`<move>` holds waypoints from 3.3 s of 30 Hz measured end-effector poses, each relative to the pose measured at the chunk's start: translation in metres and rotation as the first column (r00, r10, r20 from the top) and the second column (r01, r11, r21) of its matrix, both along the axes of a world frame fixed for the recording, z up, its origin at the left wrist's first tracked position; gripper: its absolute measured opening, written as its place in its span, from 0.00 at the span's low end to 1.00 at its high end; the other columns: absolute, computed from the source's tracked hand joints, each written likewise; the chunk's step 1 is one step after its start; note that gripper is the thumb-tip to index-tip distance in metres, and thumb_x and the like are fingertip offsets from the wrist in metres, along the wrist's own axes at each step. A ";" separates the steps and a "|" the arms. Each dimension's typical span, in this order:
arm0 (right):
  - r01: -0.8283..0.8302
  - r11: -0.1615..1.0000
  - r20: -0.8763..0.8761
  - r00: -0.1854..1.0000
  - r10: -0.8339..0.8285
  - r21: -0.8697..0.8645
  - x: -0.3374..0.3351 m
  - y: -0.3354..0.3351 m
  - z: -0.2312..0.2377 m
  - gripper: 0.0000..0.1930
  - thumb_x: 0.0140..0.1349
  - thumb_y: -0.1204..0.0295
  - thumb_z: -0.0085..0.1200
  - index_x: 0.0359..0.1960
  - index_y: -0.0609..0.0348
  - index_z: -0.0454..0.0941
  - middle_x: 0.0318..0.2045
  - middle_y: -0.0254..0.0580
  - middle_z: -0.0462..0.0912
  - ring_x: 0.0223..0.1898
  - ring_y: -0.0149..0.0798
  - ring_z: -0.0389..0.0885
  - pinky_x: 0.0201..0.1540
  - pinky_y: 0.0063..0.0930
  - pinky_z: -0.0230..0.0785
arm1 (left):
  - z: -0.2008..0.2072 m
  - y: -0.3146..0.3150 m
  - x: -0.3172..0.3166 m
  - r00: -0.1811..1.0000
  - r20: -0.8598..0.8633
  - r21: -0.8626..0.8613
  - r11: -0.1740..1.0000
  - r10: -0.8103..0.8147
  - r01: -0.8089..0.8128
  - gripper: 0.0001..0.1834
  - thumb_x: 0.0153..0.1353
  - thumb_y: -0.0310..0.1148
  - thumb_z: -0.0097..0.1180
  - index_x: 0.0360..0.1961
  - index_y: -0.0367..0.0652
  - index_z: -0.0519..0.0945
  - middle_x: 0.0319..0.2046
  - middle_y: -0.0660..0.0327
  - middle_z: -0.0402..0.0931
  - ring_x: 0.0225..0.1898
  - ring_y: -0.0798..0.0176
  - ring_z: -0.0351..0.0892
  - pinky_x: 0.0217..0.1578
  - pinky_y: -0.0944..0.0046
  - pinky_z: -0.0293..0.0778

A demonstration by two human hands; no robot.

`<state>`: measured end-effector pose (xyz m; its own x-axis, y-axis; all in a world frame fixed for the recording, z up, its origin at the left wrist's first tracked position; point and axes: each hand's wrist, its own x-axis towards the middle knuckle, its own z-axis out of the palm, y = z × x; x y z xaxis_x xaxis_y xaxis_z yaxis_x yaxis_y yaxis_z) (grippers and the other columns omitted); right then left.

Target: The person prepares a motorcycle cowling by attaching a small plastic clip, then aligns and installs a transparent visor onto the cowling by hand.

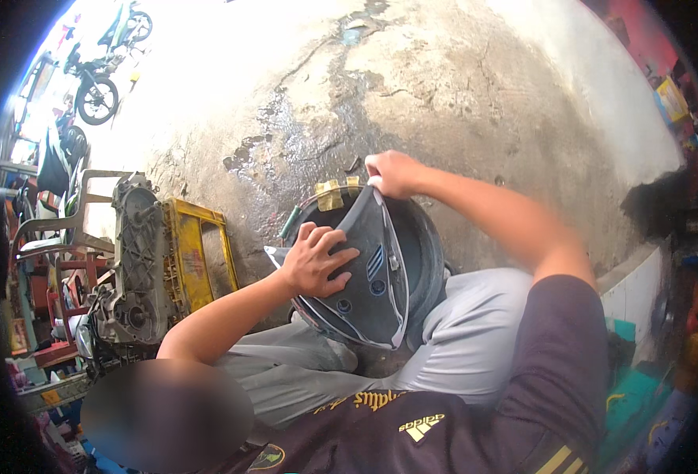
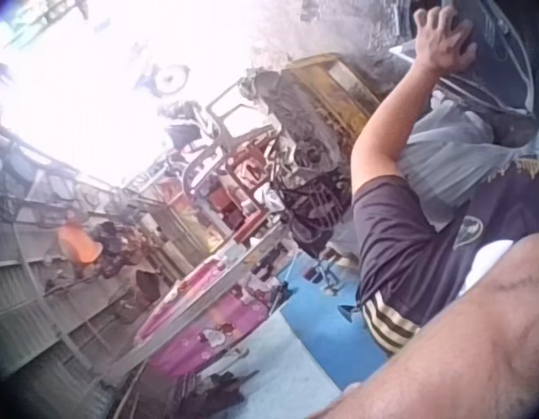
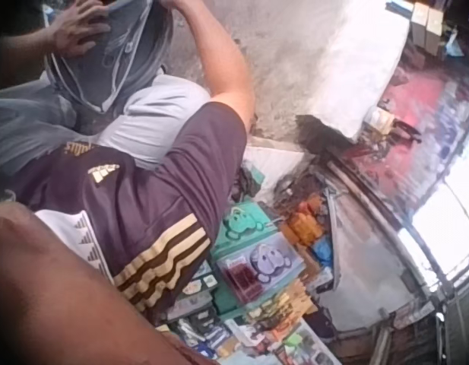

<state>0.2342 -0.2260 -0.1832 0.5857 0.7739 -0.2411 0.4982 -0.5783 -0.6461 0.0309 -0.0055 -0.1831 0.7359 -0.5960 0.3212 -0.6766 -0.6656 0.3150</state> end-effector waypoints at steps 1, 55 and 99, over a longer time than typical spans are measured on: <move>0.021 1.000 -0.049 0.999 -0.022 -0.023 -0.010 0.001 0.002 0.09 0.64 0.67 0.58 0.39 0.61 0.80 0.36 0.58 0.86 0.44 0.62 0.85 0.47 0.52 0.75 | 0.000 0.001 0.001 1.000 -0.003 0.003 1.000 -0.003 0.003 0.27 0.51 0.48 0.69 0.54 0.58 0.86 0.54 0.58 0.73 0.56 0.50 0.72 0.57 0.45 0.64; 0.096 0.994 0.057 0.994 -0.094 -0.047 0.012 -0.011 -0.022 0.09 0.65 0.67 0.60 0.37 0.61 0.79 0.35 0.57 0.86 0.42 0.62 0.84 0.44 0.51 0.74 | 0.013 0.001 0.000 0.999 -0.037 0.014 1.000 -0.014 0.014 0.26 0.51 0.46 0.69 0.53 0.54 0.85 0.56 0.59 0.74 0.56 0.51 0.72 0.56 0.46 0.64; -0.110 0.987 -0.123 0.985 0.124 0.116 -0.011 0.011 0.010 0.08 0.61 0.68 0.61 0.35 0.60 0.82 0.34 0.58 0.86 0.40 0.58 0.86 0.45 0.49 0.76 | 0.009 0.001 -0.002 1.000 -0.015 0.016 1.000 -0.012 0.012 0.26 0.49 0.46 0.70 0.52 0.55 0.86 0.55 0.59 0.74 0.56 0.51 0.72 0.56 0.45 0.64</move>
